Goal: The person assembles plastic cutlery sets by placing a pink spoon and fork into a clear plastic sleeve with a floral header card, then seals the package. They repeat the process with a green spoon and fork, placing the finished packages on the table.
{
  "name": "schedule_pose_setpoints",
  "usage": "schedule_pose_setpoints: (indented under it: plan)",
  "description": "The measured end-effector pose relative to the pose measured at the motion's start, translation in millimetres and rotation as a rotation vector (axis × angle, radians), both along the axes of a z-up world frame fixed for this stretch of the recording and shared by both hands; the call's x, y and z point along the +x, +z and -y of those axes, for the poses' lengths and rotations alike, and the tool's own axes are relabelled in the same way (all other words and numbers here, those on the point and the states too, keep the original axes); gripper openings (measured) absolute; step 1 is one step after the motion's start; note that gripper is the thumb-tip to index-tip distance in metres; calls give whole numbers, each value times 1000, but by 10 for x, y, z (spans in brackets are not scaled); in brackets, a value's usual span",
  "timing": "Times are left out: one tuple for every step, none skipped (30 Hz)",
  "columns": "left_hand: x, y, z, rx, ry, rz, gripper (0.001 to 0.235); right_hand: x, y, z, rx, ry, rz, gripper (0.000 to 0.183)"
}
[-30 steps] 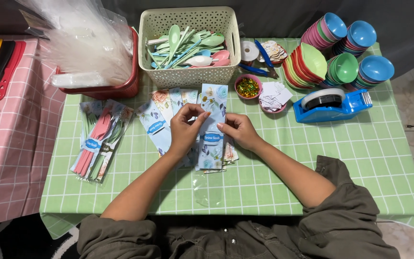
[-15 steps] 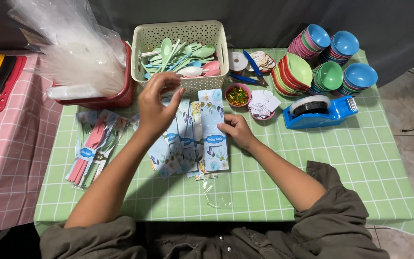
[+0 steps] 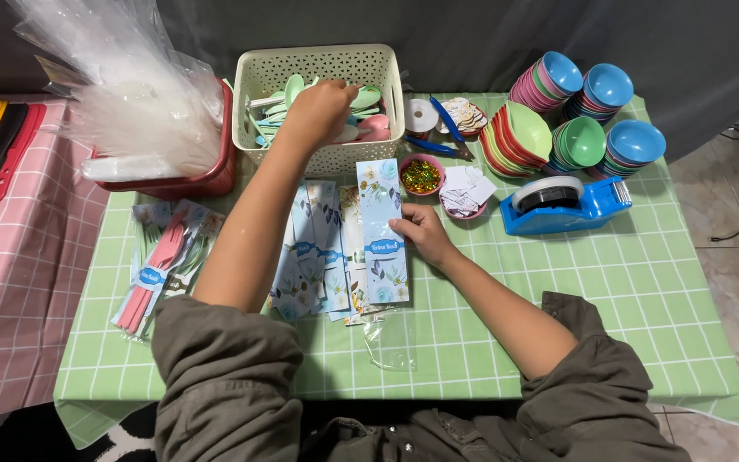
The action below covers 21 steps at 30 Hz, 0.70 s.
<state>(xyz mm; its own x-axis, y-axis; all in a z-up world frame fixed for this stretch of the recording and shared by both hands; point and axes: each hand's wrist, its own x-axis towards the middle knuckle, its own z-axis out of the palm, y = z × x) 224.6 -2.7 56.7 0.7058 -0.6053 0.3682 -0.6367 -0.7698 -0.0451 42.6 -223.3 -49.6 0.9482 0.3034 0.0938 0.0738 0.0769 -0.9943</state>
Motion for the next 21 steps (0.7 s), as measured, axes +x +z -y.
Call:
schedule_pose_setpoints:
  plan:
    - [75,-37,51,28,17,-36,29,-1,-6,-1,-5,-19,-3,15]
    - [149,-87,84,29,17,-36,29,-1,-5,-5,-4,-20,-3,15]
    - [224,-136,120,23,46,-65,29,-2,-2,-7,-13,-19,3,18]
    - [302,-182,163,16,73,-94,30,-1,2,-4,-22,-19,10,20]
    - [370,-224,192,17,71,-94,30,-6,5,-15,-21,-21,10,20]
    - [443,-265,232,46,112,-136,34,-6,9,-15,-24,-15,13,21]
    - [518,-308,272,76,153,-178,37,-4,12,-16,-26,-9,16,22]
    - [543,-318,294,73,149,-179,37,-9,36,-21,-29,-13,14,22]
    - [570,-331,314,90,178,-166,43,-10,57,-28,-40,-14,23,27]
    - [583,-360,330,105,209,-157,49,-24,70,-35,-53,-13,28,32]
    - [595,-361,354,102,207,-161,49,-28,74,-26,-58,-15,24,32]
    - [612,-351,361,113,240,-170,52,-24,79,-35,-56,-9,22,32]
    - [627,-339,370,125,274,-178,56,-22,86,-41,-54,-4,21,32]
    - [668,-391,364,125,273,-181,56,-20,82,-41,-53,-5,19,32]
    - [705,-441,359,159,272,-142,50,-21,79,-40,-50,2,15,24]
    - [741,-486,350,194,270,-102,44,-21,77,-44,-44,8,11,18]
    - [728,-479,349,196,269,-103,44,-24,77,-45,-42,8,9,18]
    - [719,-464,345,192,269,-148,40,-23,82,-48,-50,6,23,22]
    - [706,-447,341,187,269,-193,37,-25,87,-51,-58,4,37,26]
    - [675,-417,336,188,268,-192,37,-32,104,-54,-56,3,37,26]
    - [642,-386,330,184,271,-229,40,-41,121,-56,-59,8,27,26]
